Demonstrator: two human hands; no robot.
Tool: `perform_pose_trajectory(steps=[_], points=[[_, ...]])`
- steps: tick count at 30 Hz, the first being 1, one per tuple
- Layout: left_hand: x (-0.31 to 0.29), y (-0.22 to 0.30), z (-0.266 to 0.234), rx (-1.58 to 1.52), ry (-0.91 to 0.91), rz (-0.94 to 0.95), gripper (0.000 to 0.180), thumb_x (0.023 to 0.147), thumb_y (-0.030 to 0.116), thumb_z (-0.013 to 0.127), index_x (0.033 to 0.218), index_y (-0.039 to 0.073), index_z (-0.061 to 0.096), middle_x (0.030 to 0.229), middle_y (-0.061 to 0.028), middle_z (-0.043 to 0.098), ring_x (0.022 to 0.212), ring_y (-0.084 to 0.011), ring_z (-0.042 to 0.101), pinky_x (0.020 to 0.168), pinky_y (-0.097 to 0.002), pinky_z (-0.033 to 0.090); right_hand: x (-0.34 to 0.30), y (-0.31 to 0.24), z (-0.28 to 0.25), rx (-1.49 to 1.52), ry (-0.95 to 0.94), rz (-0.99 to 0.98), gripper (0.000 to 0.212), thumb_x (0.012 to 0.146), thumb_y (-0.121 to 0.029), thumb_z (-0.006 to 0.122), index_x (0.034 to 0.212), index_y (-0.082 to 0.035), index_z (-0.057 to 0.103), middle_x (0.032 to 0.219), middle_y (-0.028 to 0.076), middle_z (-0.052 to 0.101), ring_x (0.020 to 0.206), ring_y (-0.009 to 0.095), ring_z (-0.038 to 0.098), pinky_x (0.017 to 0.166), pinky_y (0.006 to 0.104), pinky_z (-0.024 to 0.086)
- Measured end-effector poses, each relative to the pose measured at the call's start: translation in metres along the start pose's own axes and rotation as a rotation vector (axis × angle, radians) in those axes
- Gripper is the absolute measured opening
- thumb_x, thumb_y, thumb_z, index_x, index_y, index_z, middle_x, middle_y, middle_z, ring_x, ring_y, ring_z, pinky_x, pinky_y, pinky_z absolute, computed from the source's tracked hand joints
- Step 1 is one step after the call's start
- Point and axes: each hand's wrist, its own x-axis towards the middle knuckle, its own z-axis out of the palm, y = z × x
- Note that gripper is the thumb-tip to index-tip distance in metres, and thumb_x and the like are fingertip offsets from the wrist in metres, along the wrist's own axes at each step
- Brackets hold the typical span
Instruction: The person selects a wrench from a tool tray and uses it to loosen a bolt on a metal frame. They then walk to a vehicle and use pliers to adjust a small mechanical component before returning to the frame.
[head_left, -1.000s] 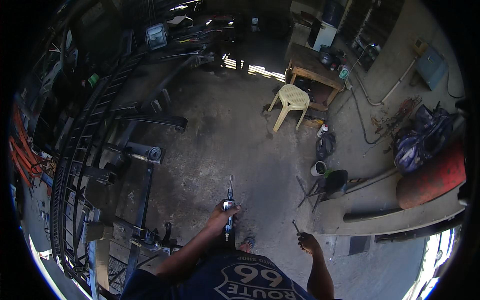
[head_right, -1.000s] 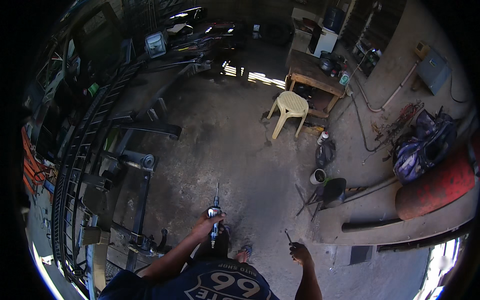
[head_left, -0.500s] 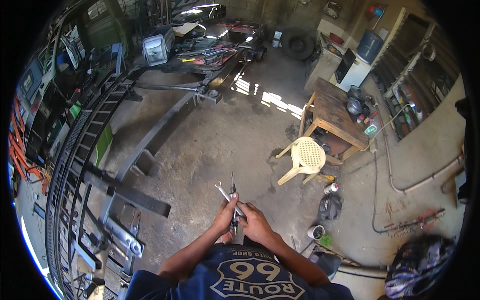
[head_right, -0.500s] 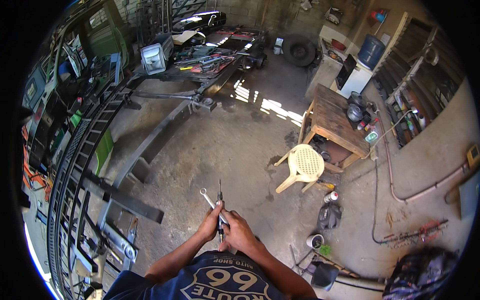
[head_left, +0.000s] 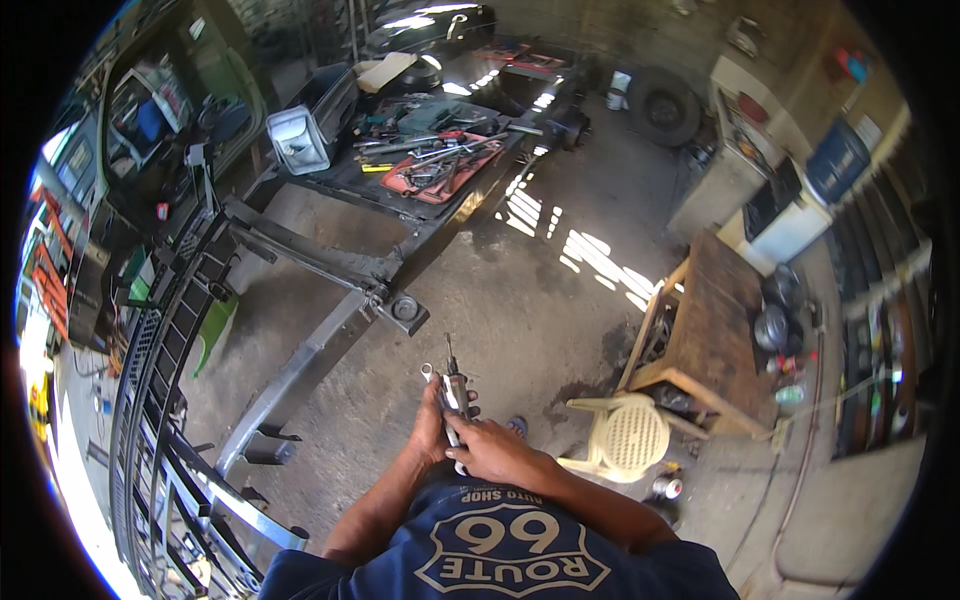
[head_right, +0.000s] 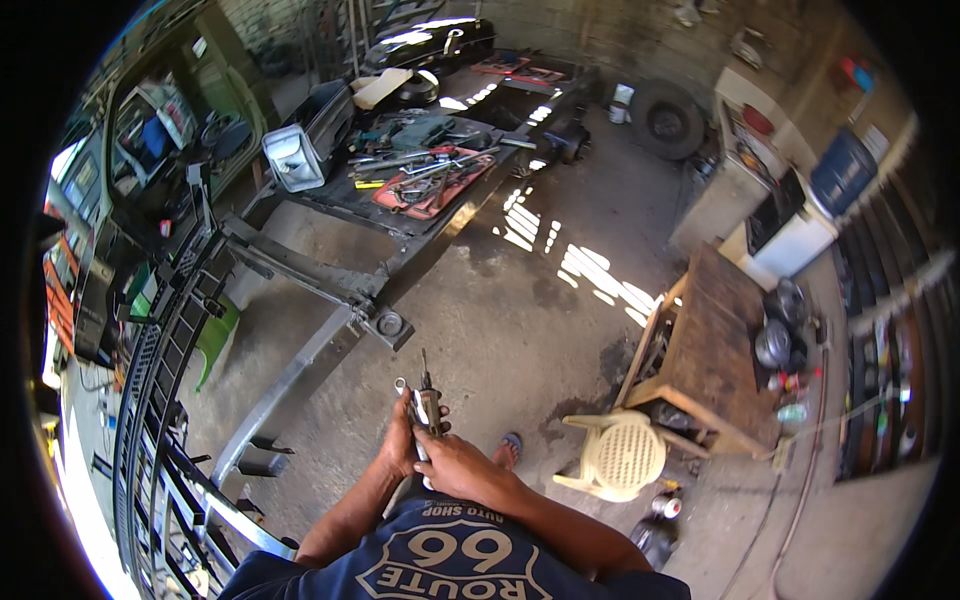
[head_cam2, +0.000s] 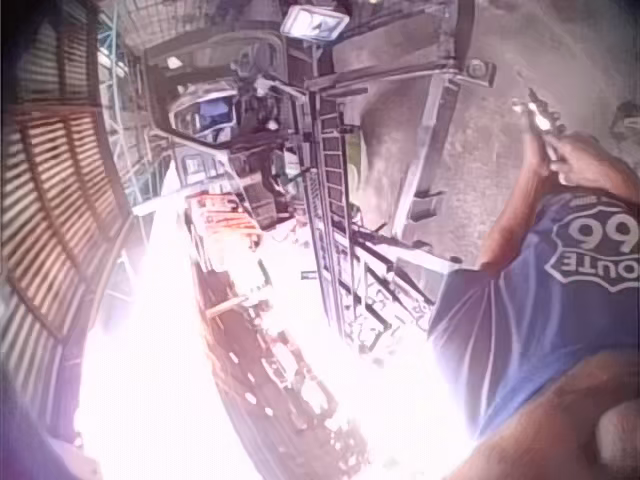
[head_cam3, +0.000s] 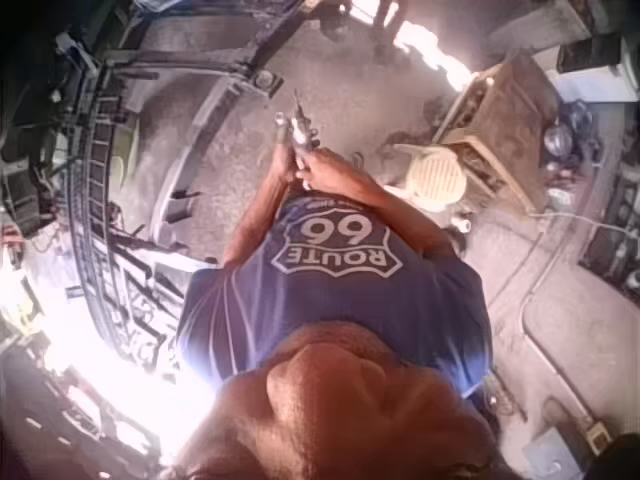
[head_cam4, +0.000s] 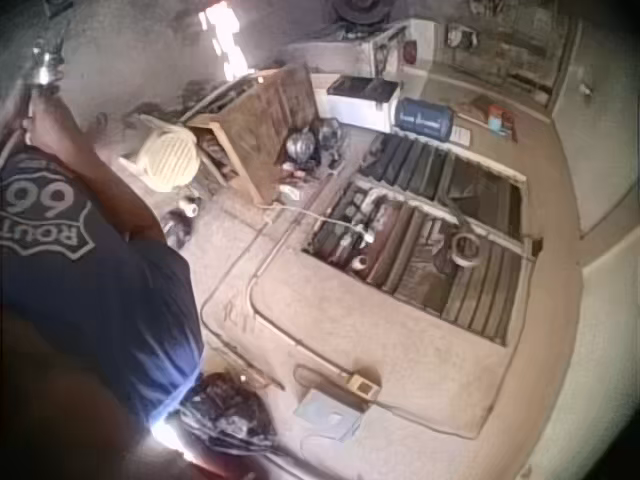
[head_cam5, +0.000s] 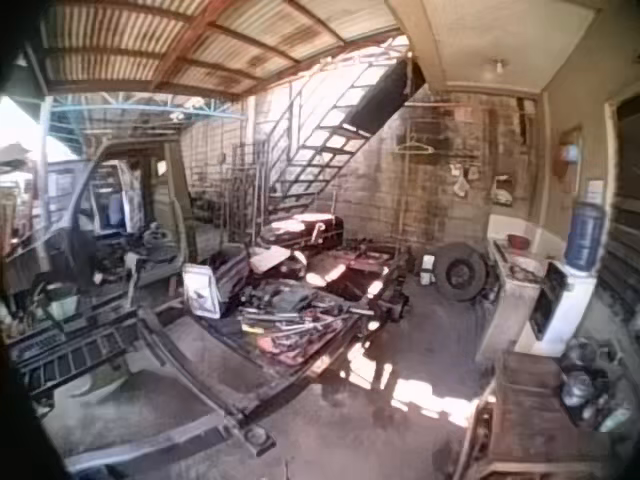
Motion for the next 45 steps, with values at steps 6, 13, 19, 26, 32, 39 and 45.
perform_pose_trajectory(steps=[6,13,19,26,32,39,45], points=[[0.090,0.068,0.039,0.076,0.160,0.200,0.049,0.101,0.051,0.062,0.133,0.014,0.061,0.099,-0.0044,0.067,0.077,-0.0164,0.062,0.070,-0.0323,0.054,0.106,0.038,-0.109,-0.103,-0.143,-0.196,0.058,0.096,-0.020,0.065,0.143,0.009,0.048,0.099,0.035,0.070,0.096,0.048,0.070,0.087,0.0532,0.055],[0.192,0.191,0.058,0.180,0.140,0.289,0.059,0.101,0.054,0.062,0.131,0.004,0.057,0.092,-0.0052,0.065,0.065,-0.0132,0.062,0.056,-0.0282,0.054,0.237,0.091,-0.252,-0.113,-0.019,-0.092,0.039,0.097,-0.020,0.067,0.133,-0.005,0.064,0.099,0.027,0.072,0.092,0.043,0.072,0.085,0.0474,0.056],[0.254,0.278,0.083,0.198,0.054,0.196,0.055,0.109,0.052,0.045,0.133,0.004,0.055,0.084,-0.0048,0.062,0.059,-0.0140,0.060,0.053,-0.0286,0.052,0.316,0.129,-0.368,-0.184,0.118,0.052,0.034,0.098,-0.017,0.065,0.129,-0.002,0.064,0.113,0.025,0.073,0.102,0.042,0.071,0.089,0.0470,0.056],[0.325,0.331,0.096,0.155,0.255,0.303,0.040,0.103,0.035,0.064,0.121,0.000,0.061,0.079,-0.0057,0.060,0.062,-0.0172,0.061,0.052,-0.0329,0.050,0.449,0.202,-0.434,-0.039,0.038,0.075,0.047,0.088,0.003,0.064,0.134,-0.006,0.064,0.113,0.019,0.071,0.102,0.030,0.073,0.090,0.0399,0.058],[0.384,0.373,0.126,0.102,0.531,0.336,0.035,0.101,0.036,0.067,0.113,0.003,0.062,0.078,-0.0051,0.062,0.060,-0.0168,0.062,0.052,-0.0325,0.050,0.591,0.246,-0.500,-0.082,-0.052,-0.018,0.048,0.079,0.012,0.062,0.124,-0.003,0.065,0.108,0.018,0.070,0.092,0.030,0.072,0.083,0.0389,0.059],[0.419,0.394,0.179,0.138,0.811,0.296,0.028,0.098,0.030,0.072,0.103,0.005,0.061,0.073,-0.0041,0.063,0.057,-0.0162,0.062,0.050,-0.0324,0.049,0.748,0.258,-0.616,-0.210,-0.243,-0.085,0.051,0.080,0.006,0.071,0.130,-0.001,0.064,0.104,0.021,0.072,0.087,0.033,0.073,0.077,0.0416,0.058],[0.442,0.385,0.200,0.080,1.000,0.207,0.026,0.098,0.025,0.073,0.102,0.003,0.062,0.069,-0.0032,0.062,0.054,-0.0142,0.061,0.050,-0.0325,0.049,0.811,0.270,-0.631,-0.266,-0.213,-0.176,0.046,0.086,0.002,0.074,0.131,-0.001,0.063,0.099,0.018,0.073,0.084,0.026,0.073,0.075,0.0369,0.058]])
